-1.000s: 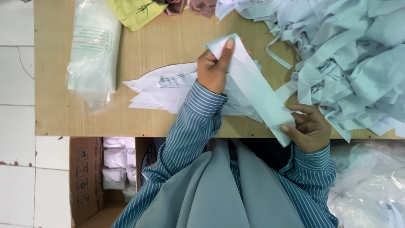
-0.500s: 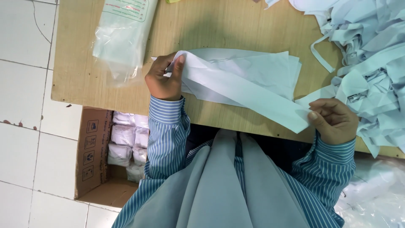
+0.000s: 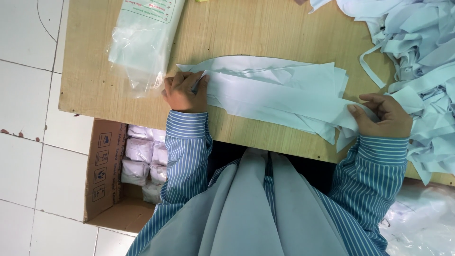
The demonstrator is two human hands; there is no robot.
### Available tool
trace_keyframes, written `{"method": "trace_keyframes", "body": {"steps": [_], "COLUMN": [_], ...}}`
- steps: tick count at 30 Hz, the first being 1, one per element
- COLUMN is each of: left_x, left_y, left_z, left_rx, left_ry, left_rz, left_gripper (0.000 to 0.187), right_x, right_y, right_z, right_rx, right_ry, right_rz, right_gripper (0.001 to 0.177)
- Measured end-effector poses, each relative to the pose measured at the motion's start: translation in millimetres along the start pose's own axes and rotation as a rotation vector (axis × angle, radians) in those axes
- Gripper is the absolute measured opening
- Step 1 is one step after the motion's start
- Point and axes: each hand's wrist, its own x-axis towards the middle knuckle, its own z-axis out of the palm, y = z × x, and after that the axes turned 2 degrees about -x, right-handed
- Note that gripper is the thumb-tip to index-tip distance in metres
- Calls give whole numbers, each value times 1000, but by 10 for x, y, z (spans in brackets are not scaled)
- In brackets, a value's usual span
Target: The person picks up a white fabric piece from a pile, aligns its edges by hand on a table, and folds it into a small rectangular bundle.
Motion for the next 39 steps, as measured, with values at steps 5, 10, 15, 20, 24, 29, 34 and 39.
{"method": "trace_keyframes", "body": {"steps": [5, 10, 15, 20, 24, 29, 34, 39], "left_x": [26, 14, -228, -840, -1068, -1106, -1081, -1087], "left_y": [49, 149, 776, 1584, 1832, 1842, 1837, 1816], "left_z": [-20, -59, -43, 153, 297, 357, 318, 292], "left_rx": [19, 43, 100, -94, -66, 60, 86, 196], "left_ry": [-21, -18, 143, -210, -291, -273, -258, -372], "left_rz": [-35, -57, 197, 570, 709, 731, 751, 781], "left_gripper": [24, 40, 45, 54, 59, 61, 64, 68], "right_x": [-7, -29, -101, -234, -294, -329, -255, -356], "right_y": [101, 103, 59, -10, 275, 492, 252, 439], "right_z": [44, 48, -110, -317, -428, -459, -599, -636], "right_rx": [-30, -103, -127, -258, -370, -438, -330, -334], "right_ry": [39, 31, -11, -19, -70, -59, -21, 134], "right_rz": [-30, -55, -69, -60, -157, -166, -212, -62], "right_gripper": [28, 24, 29, 40, 43, 21, 17, 28]}}
